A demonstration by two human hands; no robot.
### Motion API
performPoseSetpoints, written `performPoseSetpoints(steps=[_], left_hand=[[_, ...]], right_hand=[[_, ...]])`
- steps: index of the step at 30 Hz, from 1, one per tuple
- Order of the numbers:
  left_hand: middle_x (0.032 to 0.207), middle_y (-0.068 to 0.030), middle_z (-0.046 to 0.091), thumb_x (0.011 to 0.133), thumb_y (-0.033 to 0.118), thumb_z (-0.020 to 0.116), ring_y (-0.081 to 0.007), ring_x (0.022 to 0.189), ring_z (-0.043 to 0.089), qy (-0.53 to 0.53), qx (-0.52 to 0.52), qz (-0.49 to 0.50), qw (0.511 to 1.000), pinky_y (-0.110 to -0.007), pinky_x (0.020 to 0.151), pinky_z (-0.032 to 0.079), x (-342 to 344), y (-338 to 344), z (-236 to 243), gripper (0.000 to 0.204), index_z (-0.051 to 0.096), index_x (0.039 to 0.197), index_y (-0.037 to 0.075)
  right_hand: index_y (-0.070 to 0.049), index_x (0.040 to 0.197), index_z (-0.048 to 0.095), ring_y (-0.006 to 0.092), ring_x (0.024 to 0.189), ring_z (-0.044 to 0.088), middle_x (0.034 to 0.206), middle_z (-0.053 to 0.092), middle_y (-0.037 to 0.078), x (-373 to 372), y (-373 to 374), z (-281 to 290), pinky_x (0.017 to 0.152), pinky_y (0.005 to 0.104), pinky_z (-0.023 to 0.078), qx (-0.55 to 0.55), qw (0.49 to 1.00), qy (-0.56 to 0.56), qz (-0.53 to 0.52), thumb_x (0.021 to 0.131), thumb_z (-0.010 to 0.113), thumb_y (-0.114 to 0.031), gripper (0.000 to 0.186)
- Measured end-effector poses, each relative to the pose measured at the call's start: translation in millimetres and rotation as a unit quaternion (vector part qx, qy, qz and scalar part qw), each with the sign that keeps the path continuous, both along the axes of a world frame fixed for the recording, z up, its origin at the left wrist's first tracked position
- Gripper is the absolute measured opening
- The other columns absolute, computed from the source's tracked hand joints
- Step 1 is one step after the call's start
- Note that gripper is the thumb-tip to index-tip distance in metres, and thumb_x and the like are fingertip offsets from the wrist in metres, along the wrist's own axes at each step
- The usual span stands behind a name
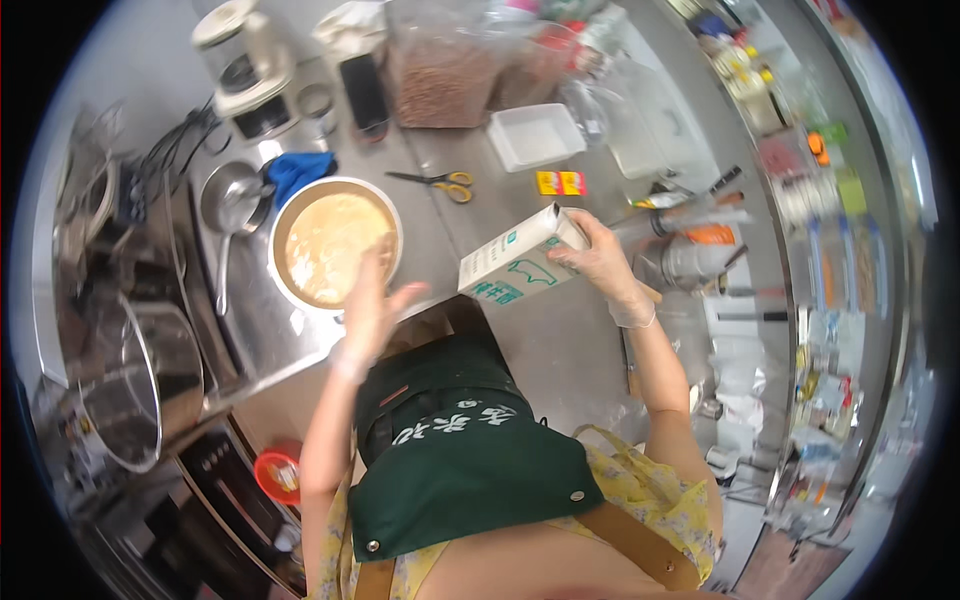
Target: Preparing and kneading dough, weighing ingredients like beans and milk, and using a dough roller.
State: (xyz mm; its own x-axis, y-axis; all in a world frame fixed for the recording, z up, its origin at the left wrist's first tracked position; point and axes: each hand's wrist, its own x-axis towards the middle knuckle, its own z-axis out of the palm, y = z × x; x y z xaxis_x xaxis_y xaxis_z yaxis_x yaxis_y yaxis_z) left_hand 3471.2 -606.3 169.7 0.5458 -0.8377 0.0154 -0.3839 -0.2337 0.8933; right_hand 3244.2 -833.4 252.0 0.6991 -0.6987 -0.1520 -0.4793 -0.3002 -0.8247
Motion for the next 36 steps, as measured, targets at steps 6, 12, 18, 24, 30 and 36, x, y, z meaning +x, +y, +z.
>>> performPoseSetpoints(steps=[6,12,18,24,30,36], left_hand=[[0.121,-0.0138,0.057,0.093,0.019,0.055,-0.0224,0.108,0.055,0.013,-0.036,0.176,0.984,-0.034,0.092,0.044,60.1,30.6,-0.8,0.05,0.04,0.138,0.003],[0.121,-0.0117,0.057,0.097,0.029,0.05,-0.0197,0.108,0.055,0.056,-0.013,0.339,0.939,-0.032,0.089,0.043,50.5,99.5,5.3,0.048,0.04,0.137,0.004],[0.119,-0.0104,0.059,0.094,0.028,0.055,-0.0169,0.104,0.056,0.106,-0.003,0.456,0.883,-0.031,0.089,0.043,30.4,139.1,-1.2,0.047,0.046,0.133,0.005],[0.116,-0.0103,0.059,0.093,0.025,0.058,-0.0174,0.104,0.057,0.134,-0.027,0.444,0.886,-0.03,0.086,0.046,38.9,118.1,-9.0,0.045,0.048,0.131,0.002],[0.113,-0.0104,0.06,0.091,0.029,0.06,-0.0175,0.1,0.058,0.204,-0.025,0.446,0.871,-0.031,0.083,0.048,61.9,139.9,-49.0,0.049,0.046,0.131,0.004],[0.108,-0.0122,0.057,0.091,0.039,0.06,-0.022,0.097,0.06,0.367,-0.005,0.366,0.855,-0.036,0.083,0.052,87.9,119.5,-113.3,0.058,0.041,0.132,0.003]], right_hand=[[-0.005,0.109,0.061,0.0268,0.087,0.066,0.095,0.068,0.013,-101.9,-100.4,-39.4,0.076,0.0352,0.05,-0.27,0.931,0.04,-0.243,0.068,0.082,-0.026,0.051],[-0.005,0.106,0.063,0.0369,0.091,0.063,0.098,0.066,0.018,-171.3,-200.1,-80.8,0.079,0.0428,0.049,-0.348,0.863,0.2,-0.308,0.069,0.079,-0.027,0.046],[-0.004,0.1,0.067,0.0336,0.083,0.066,0.092,0.069,0.017,-269.6,-285.7,-133.7,0.073,0.0419,0.051,-0.303,0.865,0.255,-0.309,0.075,0.073,-0.032,0.039],[0.005,0.112,0.06,0.0296,0.091,0.062,0.106,0.065,0.02,-331.9,-304.3,-135.2,0.081,0.0387,0.048,-0.318,0.888,0.13,-0.307,0.08,0.071,-0.023,0.044],[0.005,0.114,0.06,0.0331,0.097,0.063,0.109,0.064,0.022,-232.1,-255.2,-119.3,0.086,0.0392,0.048,-0.568,0.756,0.23,-0.229,0.081,0.069,-0.021,0.043],[-0.003,0.111,0.065,0.0134,0.083,0.064,0.098,0.066,0.006,14.2,-82.7,-166.2,0.074,0.027,0.052,-0.053,0.986,-0.103,-0.123,0.093,0.056,-0.017,0.025]])
